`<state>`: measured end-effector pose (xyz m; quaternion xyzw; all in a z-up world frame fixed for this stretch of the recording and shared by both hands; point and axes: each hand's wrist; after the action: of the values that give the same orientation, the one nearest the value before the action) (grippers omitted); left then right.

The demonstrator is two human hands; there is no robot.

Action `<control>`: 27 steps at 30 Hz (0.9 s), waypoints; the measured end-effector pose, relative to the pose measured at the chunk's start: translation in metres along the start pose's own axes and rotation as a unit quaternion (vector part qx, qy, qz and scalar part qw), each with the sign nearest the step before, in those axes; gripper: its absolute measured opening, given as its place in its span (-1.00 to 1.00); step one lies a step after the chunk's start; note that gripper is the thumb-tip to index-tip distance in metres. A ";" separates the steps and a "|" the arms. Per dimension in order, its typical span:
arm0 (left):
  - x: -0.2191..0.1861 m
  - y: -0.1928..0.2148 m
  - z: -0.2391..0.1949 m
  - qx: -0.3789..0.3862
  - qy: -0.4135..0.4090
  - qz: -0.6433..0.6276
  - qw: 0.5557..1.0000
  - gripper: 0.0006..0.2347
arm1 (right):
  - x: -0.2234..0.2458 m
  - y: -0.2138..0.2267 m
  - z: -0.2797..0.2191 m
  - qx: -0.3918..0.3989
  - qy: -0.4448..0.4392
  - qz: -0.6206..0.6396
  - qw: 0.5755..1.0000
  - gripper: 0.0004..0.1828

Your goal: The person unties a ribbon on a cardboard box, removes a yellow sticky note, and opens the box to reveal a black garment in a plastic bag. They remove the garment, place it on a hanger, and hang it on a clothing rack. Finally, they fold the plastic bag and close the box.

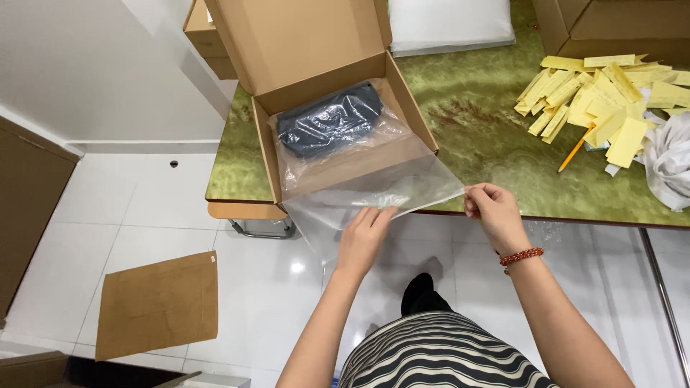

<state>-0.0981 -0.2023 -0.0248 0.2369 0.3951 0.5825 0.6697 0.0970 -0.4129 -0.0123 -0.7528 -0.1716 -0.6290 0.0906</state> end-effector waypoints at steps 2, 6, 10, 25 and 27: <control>-0.001 0.016 -0.002 0.002 -0.014 0.017 1.000 -0.75 | 0.008 -0.004 -0.004 0.003 -0.002 0.006 1.000 -0.85; -0.002 0.041 0.008 0.002 -0.044 0.054 0.998 -0.75 | 0.013 -0.011 -0.002 0.006 -0.002 0.015 1.000 -0.86; 0.005 0.028 0.016 -0.004 -0.073 0.069 0.995 -0.71 | 0.013 -0.011 0.005 0.002 0.001 0.030 1.000 -0.88; 0.032 0.027 -0.039 0.048 0.076 0.049 0.995 -0.69 | 0.034 -0.001 0.000 -0.025 0.003 0.021 0.999 -0.86; 0.036 0.050 -0.052 0.069 0.197 0.011 0.978 -0.65 | 0.030 -0.001 0.002 -0.033 0.005 0.024 0.999 -0.86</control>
<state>-0.1692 -0.1648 -0.0254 0.1678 0.5561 0.5964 0.5540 0.1029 -0.4069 0.0161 -0.7562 -0.1324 -0.6356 0.0815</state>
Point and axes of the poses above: each hand's wrist, its own z-axis towards the middle knuckle, its own y-axis out of the back of the hand, x = y × z
